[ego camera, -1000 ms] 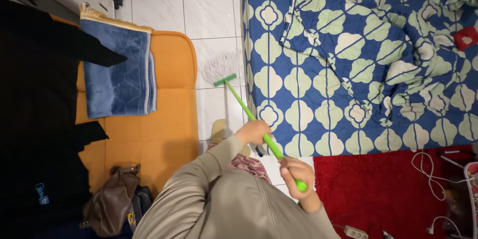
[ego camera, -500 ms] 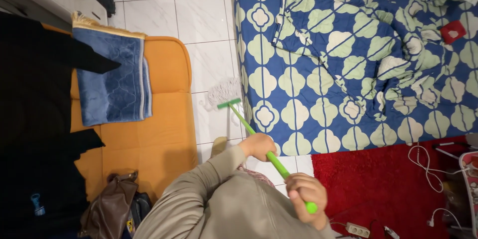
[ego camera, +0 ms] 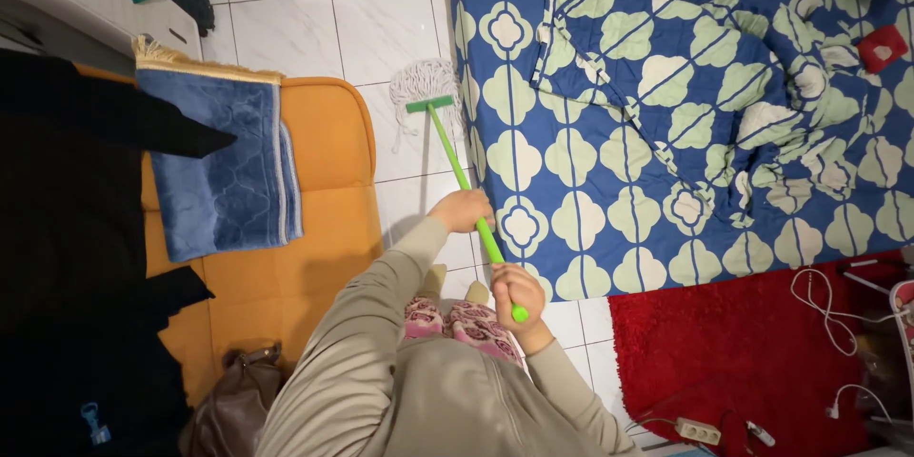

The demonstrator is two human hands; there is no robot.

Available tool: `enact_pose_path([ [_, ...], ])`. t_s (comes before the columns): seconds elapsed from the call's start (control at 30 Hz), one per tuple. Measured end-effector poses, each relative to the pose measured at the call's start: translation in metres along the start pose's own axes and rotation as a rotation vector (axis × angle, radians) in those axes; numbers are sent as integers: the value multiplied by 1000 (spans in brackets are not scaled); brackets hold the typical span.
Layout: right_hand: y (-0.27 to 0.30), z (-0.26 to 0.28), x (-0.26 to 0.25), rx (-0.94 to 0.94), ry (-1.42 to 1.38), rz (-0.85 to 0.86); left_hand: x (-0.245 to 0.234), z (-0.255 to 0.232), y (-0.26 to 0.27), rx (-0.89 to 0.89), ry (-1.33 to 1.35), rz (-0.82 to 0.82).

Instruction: The person uses a green-handled mop to clean a white tiled floor in a bedroom. They move the mop back and forth across the tiles near a bed and a small white appliance, covering the area systematically.

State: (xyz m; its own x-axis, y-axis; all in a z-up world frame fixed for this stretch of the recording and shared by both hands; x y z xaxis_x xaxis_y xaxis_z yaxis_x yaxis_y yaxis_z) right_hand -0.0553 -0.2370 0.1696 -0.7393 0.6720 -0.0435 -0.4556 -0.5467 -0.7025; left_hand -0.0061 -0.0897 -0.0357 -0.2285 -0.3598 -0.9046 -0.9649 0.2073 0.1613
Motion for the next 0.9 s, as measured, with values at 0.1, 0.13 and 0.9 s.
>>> enact_pose_path([
  [0.1, 11, -33, 13, 57, 29, 10, 24, 39, -6, -167, -63, -71],
  [0.13, 8, -37, 17, 58, 33, 7, 51, 55, -13, -162, -62, -70],
  [0.9, 38, 178, -80, 293, -64, 31, 21, -219, 48, -128, 311, 279],
])
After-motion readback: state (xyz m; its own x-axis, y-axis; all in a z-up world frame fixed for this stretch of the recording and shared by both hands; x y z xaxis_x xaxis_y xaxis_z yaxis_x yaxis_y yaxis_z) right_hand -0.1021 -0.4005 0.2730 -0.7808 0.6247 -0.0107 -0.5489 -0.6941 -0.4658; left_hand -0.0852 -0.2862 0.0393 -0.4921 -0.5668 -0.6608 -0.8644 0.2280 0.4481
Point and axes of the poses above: each hand's wrist, its own y-axis away from the middle knuckle, its own x-axis out of the palm, z = x × y, the point moved 7 cm from there along -y, towards the middle knuckle, and after that the axes turned 9 degrees about -y, right-handed, at the moved point
